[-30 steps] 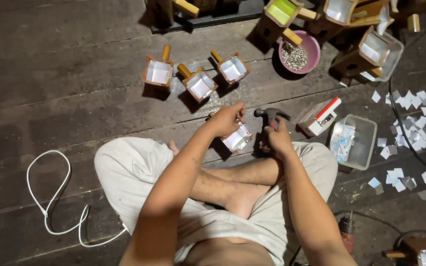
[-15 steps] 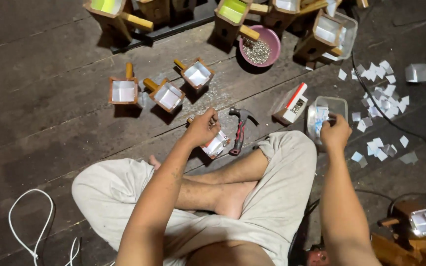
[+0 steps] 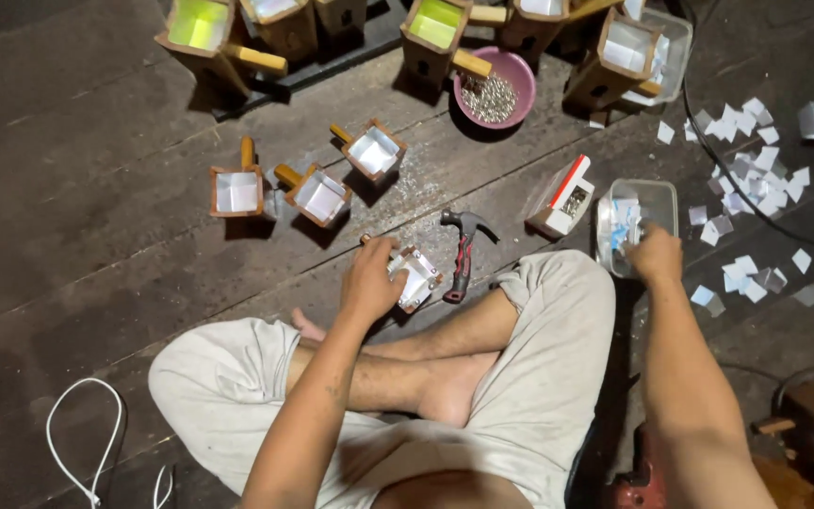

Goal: Assembling small wooden structures using a power drill and hammer while sitting on the floor.

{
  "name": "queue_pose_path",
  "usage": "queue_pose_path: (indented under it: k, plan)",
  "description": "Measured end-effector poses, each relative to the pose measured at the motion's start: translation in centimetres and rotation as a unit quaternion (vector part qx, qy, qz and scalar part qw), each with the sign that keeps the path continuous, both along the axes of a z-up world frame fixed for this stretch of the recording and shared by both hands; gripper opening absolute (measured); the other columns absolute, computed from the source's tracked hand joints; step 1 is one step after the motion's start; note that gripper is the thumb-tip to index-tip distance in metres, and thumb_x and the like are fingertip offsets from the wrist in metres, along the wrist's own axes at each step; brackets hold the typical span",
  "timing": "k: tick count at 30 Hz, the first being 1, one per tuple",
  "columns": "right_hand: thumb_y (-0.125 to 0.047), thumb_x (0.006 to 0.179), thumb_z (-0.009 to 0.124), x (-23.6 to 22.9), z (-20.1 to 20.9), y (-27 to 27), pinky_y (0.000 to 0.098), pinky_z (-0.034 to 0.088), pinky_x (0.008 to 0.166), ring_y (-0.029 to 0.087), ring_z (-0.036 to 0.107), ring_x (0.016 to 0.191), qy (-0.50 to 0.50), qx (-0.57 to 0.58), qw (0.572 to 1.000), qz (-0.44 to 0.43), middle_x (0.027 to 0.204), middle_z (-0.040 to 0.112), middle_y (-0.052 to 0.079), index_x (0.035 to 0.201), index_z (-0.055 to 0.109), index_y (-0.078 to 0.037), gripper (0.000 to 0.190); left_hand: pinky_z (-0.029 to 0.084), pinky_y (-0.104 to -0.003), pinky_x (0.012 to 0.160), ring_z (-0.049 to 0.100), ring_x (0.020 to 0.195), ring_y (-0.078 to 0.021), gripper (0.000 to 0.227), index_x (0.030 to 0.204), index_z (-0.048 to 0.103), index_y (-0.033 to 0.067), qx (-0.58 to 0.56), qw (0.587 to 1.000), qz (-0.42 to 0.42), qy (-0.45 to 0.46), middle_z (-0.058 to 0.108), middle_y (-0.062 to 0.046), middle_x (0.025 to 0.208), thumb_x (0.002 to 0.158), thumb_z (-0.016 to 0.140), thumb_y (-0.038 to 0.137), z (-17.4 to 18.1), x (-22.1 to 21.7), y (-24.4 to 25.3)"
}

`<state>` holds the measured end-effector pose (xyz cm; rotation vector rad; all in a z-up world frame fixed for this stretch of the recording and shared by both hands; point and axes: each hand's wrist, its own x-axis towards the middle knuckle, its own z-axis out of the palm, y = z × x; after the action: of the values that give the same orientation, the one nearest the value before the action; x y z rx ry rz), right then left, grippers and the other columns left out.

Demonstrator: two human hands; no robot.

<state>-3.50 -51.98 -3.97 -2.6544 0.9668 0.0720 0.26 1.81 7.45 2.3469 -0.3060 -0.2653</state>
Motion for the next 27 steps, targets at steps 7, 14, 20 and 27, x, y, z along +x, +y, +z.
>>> queue_pose_path:
  k: [7, 14, 20, 27]
  plan:
    - [-0.009, 0.083, 0.072, 0.2, -2.6, -0.6, 0.0537, 0.058, 0.079, 0.044, 0.074, 0.094, 0.133, 0.004, 0.989, 0.057, 0.100, 0.078, 0.026, 0.114, 0.080, -0.008, 0.032, 0.058, -0.044, 0.084, 0.072, 0.100, -0.0352, 0.037, 0.123, 0.063, 0.0076, -0.146, 0.988, 0.056, 0.002, 0.074, -0.018, 0.108, 0.086, 0.068, 0.001, -2.7, -1.3, 0.7]
    - [0.004, 0.079, 0.065, -2.2, 1.0, -0.9, 0.0469, 0.053, 0.068, 0.041, 0.067, 0.076, -0.028, 0.093, 0.992, 0.086, 0.094, 0.073, 0.027, 0.124, 0.072, 0.006, 0.045, 0.057, -0.031, 0.083, 0.069, 0.094, -0.0180, 0.037, 0.119, 0.065, 0.0078, -0.272, 0.947, 0.133, 0.109, 0.071, -0.007, 0.108, 0.085, 0.065, -0.005, -3.1, -1.8, 2.2]
    - [-0.003, 0.089, 0.063, -2.7, 4.1, -0.3, 0.0514, 0.053, 0.084, 0.048, 0.068, 0.093, -0.016, 0.007, 0.991, 0.132, 0.107, 0.074, 0.030, 0.121, 0.073, 0.009, 0.036, 0.055, -0.031, 0.090, 0.070, 0.100, -0.0185, 0.039, 0.119, 0.064, 0.0074, -0.265, 0.948, 0.121, 0.127, 0.075, -0.006, 0.111, 0.083, 0.066, -0.006, -2.3, -1.7, 2.6]
    - [-0.001, 0.096, 0.072, -3.1, 6.6, 0.8, 0.0447, 0.053, 0.082, 0.036, 0.068, 0.090, -0.070, 0.044, 0.992, 0.096, 0.104, 0.073, 0.022, 0.115, 0.072, 0.009, 0.022, 0.054, -0.032, 0.081, 0.067, 0.087, -0.0194, 0.028, 0.112, 0.068, 0.0082, -0.256, 0.955, 0.125, 0.085, 0.073, -0.007, 0.102, 0.086, 0.064, -0.001, -3.8, -1.9, 2.0]
